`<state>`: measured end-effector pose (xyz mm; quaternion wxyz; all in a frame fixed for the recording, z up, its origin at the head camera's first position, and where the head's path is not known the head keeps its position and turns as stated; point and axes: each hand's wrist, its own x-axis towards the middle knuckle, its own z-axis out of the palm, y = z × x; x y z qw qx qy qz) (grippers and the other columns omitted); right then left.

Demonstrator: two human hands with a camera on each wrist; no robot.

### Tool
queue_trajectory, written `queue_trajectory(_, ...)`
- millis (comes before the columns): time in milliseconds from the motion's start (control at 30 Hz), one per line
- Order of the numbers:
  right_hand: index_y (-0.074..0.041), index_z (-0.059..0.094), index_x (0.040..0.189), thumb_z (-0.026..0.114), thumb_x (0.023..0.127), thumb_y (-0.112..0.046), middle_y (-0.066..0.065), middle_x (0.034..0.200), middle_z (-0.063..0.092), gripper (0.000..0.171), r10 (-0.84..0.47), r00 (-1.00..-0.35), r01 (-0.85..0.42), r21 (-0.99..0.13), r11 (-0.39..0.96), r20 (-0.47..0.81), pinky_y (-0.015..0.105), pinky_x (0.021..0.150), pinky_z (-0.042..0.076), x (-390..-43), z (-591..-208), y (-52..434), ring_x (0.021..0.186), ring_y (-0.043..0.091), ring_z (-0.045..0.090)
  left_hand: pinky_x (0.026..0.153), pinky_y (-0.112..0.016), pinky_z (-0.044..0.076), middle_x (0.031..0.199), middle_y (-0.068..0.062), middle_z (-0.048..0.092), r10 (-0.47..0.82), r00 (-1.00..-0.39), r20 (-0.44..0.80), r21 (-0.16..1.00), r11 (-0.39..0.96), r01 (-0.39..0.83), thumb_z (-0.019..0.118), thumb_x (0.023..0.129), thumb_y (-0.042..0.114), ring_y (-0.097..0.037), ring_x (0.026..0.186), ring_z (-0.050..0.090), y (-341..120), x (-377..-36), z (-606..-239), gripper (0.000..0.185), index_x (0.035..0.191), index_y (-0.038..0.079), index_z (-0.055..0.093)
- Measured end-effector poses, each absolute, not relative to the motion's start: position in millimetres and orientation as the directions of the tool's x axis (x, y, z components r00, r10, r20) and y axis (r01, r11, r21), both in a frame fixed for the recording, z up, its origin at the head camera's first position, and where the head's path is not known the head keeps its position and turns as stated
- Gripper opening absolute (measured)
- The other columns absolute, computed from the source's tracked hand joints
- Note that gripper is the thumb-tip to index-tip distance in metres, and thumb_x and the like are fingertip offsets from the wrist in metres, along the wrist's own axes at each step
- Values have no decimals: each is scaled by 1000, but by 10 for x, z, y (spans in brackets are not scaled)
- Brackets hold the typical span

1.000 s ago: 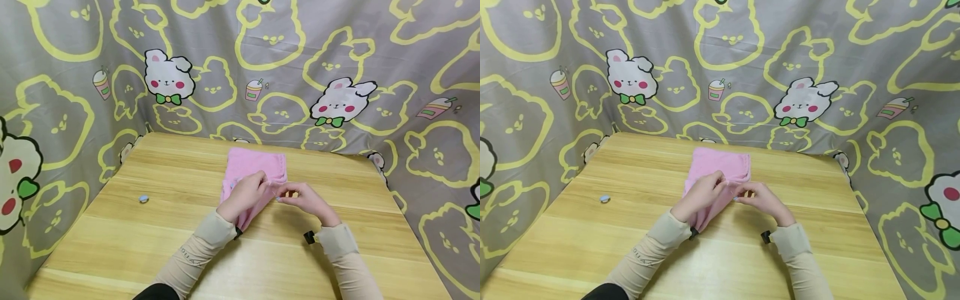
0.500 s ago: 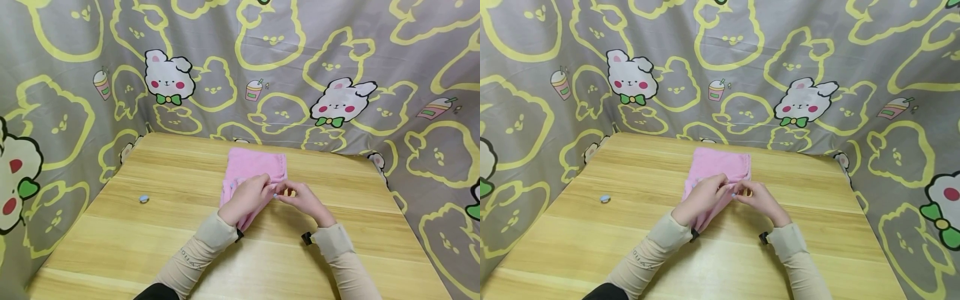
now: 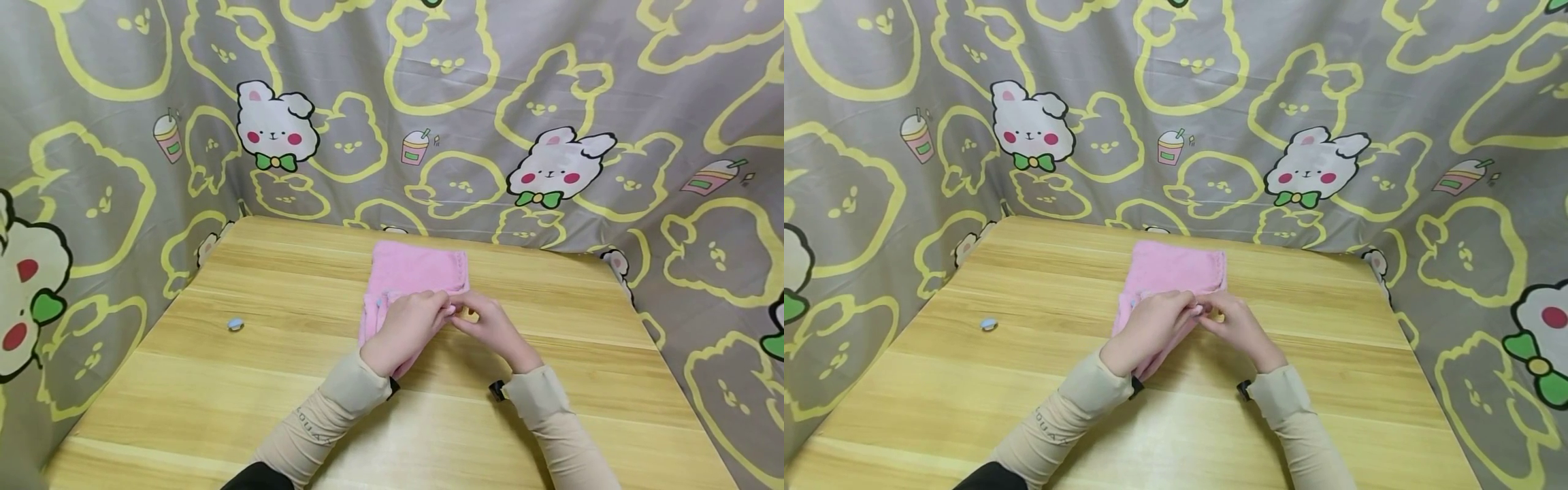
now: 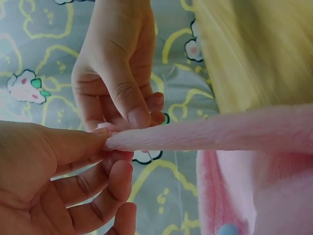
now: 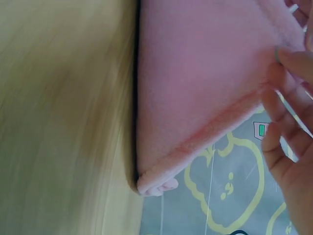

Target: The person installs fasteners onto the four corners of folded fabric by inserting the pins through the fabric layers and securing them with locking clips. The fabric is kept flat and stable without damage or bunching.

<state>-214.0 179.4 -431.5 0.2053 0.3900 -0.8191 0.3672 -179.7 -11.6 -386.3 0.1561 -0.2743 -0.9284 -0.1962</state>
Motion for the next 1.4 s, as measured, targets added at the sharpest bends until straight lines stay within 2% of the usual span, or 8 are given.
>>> queue_trajectory(233,-8,72,93,80,67,11,1,84,69,33,-473,-513,-848,-336,410,717,16,79,46,-2185,-4365,1790,79,13,59,60,-32,51,79,3,68,465,-795,389,262,771,580,55,98,36,-17,71,67,-119,-1787,-3845,22,90,18,64)
queue_trajectory(400,-9,70,88,80,67,11,-1,80,67,30,-479,-466,-868,-277,413,744,18,77,45,-2195,-4367,1780,78,13,57,61,-33,51,79,5,68,477,-790,384,264,763,589,55,97,37,-16,71,67,-118,-1794,-3847,22,89,19,64)
queue_trajectory(467,-9,70,87,80,71,7,-1,80,67,25,-486,-455,-872,-262,413,746,20,76,46,-2190,-4362,1778,78,13,57,62,-33,51,80,5,68,483,-790,377,274,757,594,56,97,36,-15,73,67,-128,-1801,-3845,21,90,19,64)
queue_trajectory(600,-9,70,86,73,86,-11,-1,81,68,4,-501,-451,-871,-242,427,739,21,76,46,-2183,-4358,1781,80,13,57,62,-32,51,78,4,67,477,-806,350,311,753,581,59,97,34,-14,71,65,-193,-1818,-3798,20,89,17,65)
queue_trajectory(733,-9,69,85,64,94,-26,-1,81,67,20,-508,-451,-868,-227,442,734,20,77,44,-2182,-4357,1784,79,13,57,60,-31,49,75,4,64,448,-832,326,334,769,545,62,96,29,-12,67,60,-299,-1848,-3723,15,90,15,66)
queue_trajectory(867,-9,70,86,63,95,-27,-1,80,67,21,-511,-439,-871,-211,443,739,20,78,44,-2186,-4354,1786,78,13,57,59,-30,47,74,3,63,410,-850,331,335,791,512,64,94,23,-12,65,57,-419,-1889,-3653,9,90,15,66)
queue_trajectory(1167,-9,69,85,64,95,-24,-2,80,67,19,-517,-425,-873,-184,452,743,21,78,44,-2184,-4340,1793,77,12,57,60,-32,49,86,0,71,278,-919,281,446,810,381,62,95,24,-15,70,62,-789,-2022,-3535,10,95,15,64)
queue_trajectory(1400,-9,70,86,65,94,-23,-1,81,68,18,-521,-417,-871,-163,463,745,24,79,45,-2179,-4327,1792,77,13,58,70,-38,51,100,-7,71,154,-983,102,506,842,184,58,97,30,-23,81,64,-1339,-2131,-3465,21,109,13,62)
